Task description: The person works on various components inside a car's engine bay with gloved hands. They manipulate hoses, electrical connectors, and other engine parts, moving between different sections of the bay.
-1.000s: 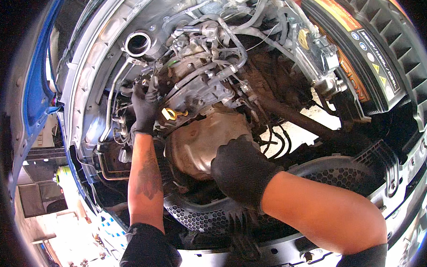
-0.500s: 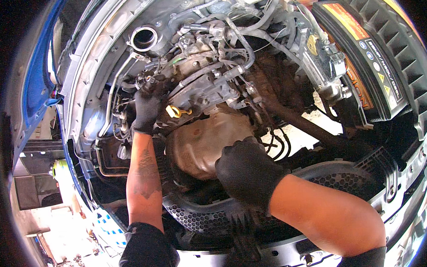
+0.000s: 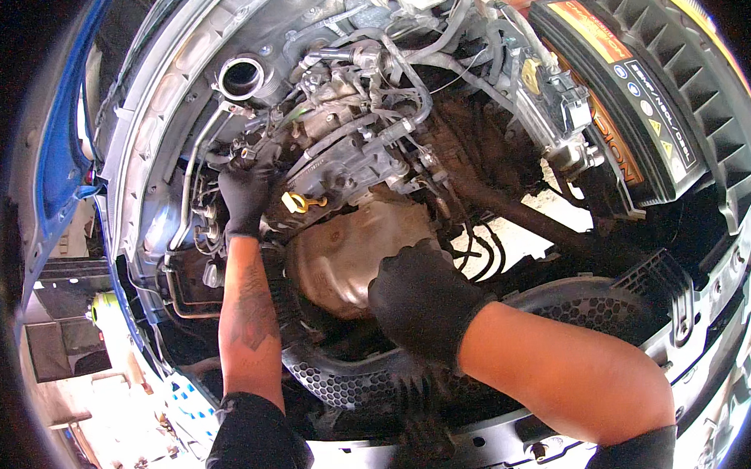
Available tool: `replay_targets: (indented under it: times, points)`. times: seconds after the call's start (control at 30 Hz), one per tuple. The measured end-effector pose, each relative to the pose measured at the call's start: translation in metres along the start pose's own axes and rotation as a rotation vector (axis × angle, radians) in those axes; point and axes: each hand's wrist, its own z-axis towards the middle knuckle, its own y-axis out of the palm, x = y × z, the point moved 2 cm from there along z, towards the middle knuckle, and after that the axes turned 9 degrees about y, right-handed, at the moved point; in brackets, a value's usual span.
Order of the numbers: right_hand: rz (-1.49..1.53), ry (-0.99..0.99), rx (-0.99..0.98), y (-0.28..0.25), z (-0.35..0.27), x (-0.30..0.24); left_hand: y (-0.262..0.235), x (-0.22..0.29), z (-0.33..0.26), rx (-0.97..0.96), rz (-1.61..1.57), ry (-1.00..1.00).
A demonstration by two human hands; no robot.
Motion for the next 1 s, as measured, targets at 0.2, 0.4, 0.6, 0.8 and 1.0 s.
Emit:
replay_targets:
  times: [0.2, 0.4, 0.6, 0.8, 1.0]
  points:
    - [0.011, -0.020, 0.021, -0.002, 0.000, 0.001, 0.018, -0.012, 0.000, -0.014, -0.532, -0.068]
    - [0.019, -0.017, 0.078, 0.000, -0.001, 0.001, -0.001, -0.012, -0.003, -0.212, -0.078, -0.068]
    - [0.002, -0.014, 0.066, -0.002, -0.001, 0.001, 0.013, -0.022, 0.000, 0.044, -0.416, -0.094]
    - [-0.002, -0.014, 0.058, 0.000, -0.001, 0.000, 0.003, -0.011, -0.007, -0.126, -0.315, 0.252]
    - [0.004, -0.022, 0.059, -0.001, -0.001, 0.000, 0.012, -0.002, 0.004, 0.071, -0.275, -0.020]
